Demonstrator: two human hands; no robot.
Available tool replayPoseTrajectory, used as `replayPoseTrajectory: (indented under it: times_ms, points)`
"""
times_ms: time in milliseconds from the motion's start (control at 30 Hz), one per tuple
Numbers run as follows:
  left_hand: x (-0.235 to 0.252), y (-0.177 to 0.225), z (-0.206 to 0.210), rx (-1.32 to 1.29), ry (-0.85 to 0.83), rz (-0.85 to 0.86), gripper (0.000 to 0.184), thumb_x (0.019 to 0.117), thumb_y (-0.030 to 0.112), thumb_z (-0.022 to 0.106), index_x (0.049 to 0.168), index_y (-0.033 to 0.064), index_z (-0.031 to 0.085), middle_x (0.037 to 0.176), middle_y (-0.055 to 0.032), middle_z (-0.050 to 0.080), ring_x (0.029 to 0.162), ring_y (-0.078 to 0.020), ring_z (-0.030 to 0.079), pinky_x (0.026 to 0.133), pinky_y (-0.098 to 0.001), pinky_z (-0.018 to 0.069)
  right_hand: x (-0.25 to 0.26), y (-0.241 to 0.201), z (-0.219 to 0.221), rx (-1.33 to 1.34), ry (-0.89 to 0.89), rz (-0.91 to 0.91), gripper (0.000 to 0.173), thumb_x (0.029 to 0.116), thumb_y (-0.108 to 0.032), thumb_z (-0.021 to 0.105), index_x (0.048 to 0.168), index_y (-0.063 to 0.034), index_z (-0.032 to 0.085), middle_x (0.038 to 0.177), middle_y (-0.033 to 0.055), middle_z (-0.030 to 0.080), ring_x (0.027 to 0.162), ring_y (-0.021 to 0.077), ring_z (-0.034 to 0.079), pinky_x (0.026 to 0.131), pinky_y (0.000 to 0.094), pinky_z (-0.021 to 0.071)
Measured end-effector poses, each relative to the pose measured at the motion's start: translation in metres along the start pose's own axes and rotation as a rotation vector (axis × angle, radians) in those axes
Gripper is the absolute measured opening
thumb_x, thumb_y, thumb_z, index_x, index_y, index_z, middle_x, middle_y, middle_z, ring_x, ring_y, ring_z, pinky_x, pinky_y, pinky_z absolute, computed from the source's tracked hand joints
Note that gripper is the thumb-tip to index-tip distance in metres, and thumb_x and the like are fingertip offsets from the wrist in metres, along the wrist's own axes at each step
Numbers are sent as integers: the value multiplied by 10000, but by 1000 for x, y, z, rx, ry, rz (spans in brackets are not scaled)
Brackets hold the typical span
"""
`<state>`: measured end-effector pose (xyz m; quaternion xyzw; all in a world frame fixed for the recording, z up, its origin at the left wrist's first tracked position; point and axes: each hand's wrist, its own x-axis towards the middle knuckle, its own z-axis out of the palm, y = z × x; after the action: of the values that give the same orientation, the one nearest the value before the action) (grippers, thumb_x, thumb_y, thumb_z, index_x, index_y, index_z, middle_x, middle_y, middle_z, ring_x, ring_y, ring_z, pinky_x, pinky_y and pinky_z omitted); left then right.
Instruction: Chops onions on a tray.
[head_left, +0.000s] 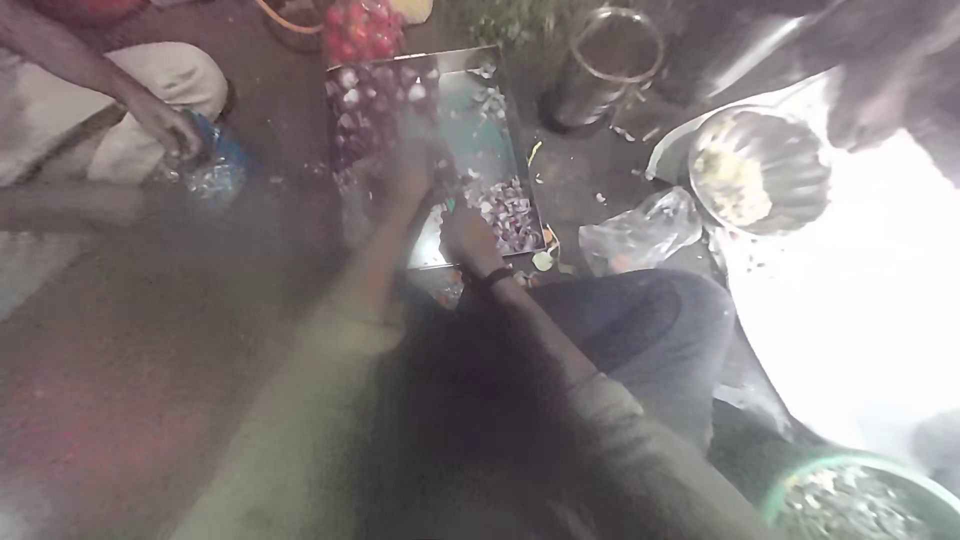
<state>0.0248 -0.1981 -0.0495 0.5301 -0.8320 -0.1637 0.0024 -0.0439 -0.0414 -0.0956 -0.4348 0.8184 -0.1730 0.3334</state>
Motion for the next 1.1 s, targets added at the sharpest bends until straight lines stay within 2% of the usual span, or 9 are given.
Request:
replayPoseTrajectory:
  times_ms: [133,267,467,567,700,800,867,1000,1100]
  points:
    - [-2,-3,1,-49,6,10,222,987,132,594,1117,46,753,1227,-236,691,1205,-422,639,1023,-617,506,15,-6,3,-6,51,-101,465,1009,-336,586,1375,-72,475,1013,210,680,832,414,712,647,618,584]
    - [-9,7,-14,-81,-24,-95,261,973,166,648,1162,1,719,1240,-254,677,1207,-416,638,1037,-594,498,-1,-36,-25,-22,-4,-88,465,1022,-207,587,1438,-31,475,1196,264,664,1012,455,698,799,640,580]
    - [-4,4,-4,-31,-15,-80,241,966,165,657,1119,-5,733,1226,-261,680,1213,-440,627,1038,-609,491,1,-14,-14,-58,-48,5,410,1051,-393,534,1254,-42,589,934,215,685,825,414,708,658,618,570]
    - [3,3,-3,-36,18,-93,257,974,195,648,1124,4,733,1227,-263,675,1198,-434,638,1023,-605,507,-12,-9,-14,-39,-58,36,487,1062,-484,498,1333,-81,528,945,210,679,815,410,704,658,605,575]
    - [0,0,-2,-67,16,-90,223,970,172,648,1090,10,746,1190,-239,699,1178,-420,651,1021,-598,512,8,-15,-1,-77,-48,1,414,1060,-418,506,1276,-67,552,914,198,688,798,394,712,634,593,577]
    - [-8,7,-12,-58,-12,-50,225,985,120,630,1127,-14,740,1188,-259,701,1169,-435,657,1016,-611,511,43,-30,-2,-155,-68,5,320,1017,-302,571,1152,-26,661,1053,205,709,978,384,711,784,600,576]
    - [-6,4,-7,-48,25,-52,208,982,106,618,1101,-13,741,1142,-259,711,1120,-439,676,976,-617,528,58,-36,-3,-176,-68,-17,344,1019,-279,555,1236,-33,656,1155,198,706,1071,370,698,878,588,565]
    - [-5,-3,0,-77,26,-62,186,972,108,632,1075,37,769,1129,-230,722,1107,-418,680,972,-608,536,50,-38,-10,-201,-24,-81,423,1058,-301,474,1385,-47,560,1181,191,700,1086,358,700,902,559,573]
    - [-9,-8,5,-155,87,-61,175,970,162,684,1028,10,749,1097,-242,714,1066,-436,684,930,-635,545,27,-47,-25,-198,-82,-16,458,1090,-361,439,1398,-41,548,1201,189,699,1140,350,684,942,547,556]
